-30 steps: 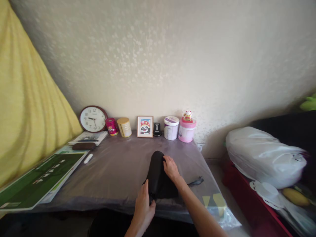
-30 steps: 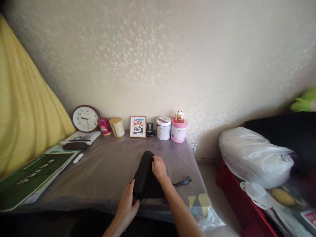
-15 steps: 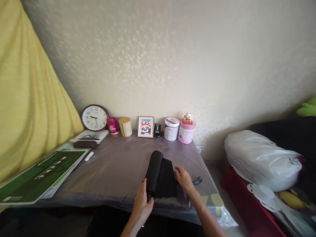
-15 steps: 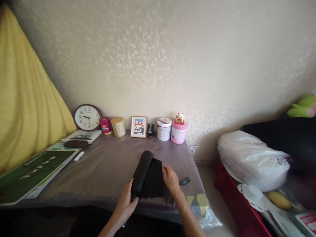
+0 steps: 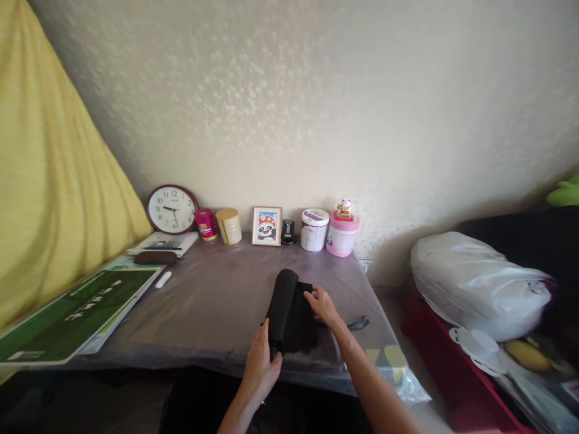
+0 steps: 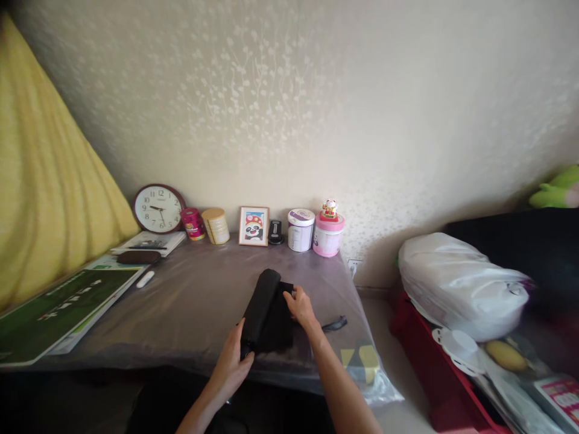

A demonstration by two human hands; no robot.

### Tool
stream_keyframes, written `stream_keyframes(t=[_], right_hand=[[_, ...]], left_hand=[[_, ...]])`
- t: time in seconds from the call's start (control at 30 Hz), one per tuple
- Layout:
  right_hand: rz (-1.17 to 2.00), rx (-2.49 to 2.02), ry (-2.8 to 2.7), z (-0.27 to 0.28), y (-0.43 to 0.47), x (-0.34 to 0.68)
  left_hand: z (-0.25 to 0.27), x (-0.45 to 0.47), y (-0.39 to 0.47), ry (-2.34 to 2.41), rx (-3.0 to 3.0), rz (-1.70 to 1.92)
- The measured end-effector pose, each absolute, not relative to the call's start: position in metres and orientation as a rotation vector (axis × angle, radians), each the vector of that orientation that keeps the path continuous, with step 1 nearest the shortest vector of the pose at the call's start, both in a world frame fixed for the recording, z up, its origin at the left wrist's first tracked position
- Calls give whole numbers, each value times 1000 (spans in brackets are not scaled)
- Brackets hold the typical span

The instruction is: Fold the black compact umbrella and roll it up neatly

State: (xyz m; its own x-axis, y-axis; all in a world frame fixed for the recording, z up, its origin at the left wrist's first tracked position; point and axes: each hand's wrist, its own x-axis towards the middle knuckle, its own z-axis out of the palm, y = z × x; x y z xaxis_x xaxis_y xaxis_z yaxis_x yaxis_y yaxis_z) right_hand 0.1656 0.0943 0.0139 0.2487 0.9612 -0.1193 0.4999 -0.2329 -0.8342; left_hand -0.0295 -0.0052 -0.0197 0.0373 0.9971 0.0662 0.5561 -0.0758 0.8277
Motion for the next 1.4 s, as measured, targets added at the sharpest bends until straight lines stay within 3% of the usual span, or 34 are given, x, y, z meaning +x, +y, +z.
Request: stream_keyframes(t=[0.4,0.67,0.9,1.2,1.4], right_hand=[[1103,-1589,-1234,41,105,127],[1099,-1584,-1268,29,118,93],[926,-1665,-1450,29,113,84],[357,-1821,-1902,37,90,62],[238,-1743,-1968,27,84,57]], left_hand=[[-21,-27,-6,1624,1792,877],[-20,-26,-4,1673,1850,845],[-18,-26,-5,1719,1898,798],[-31,-30,-7,1763,1992,851],[-22,-30,-11,1678,1887,928]])
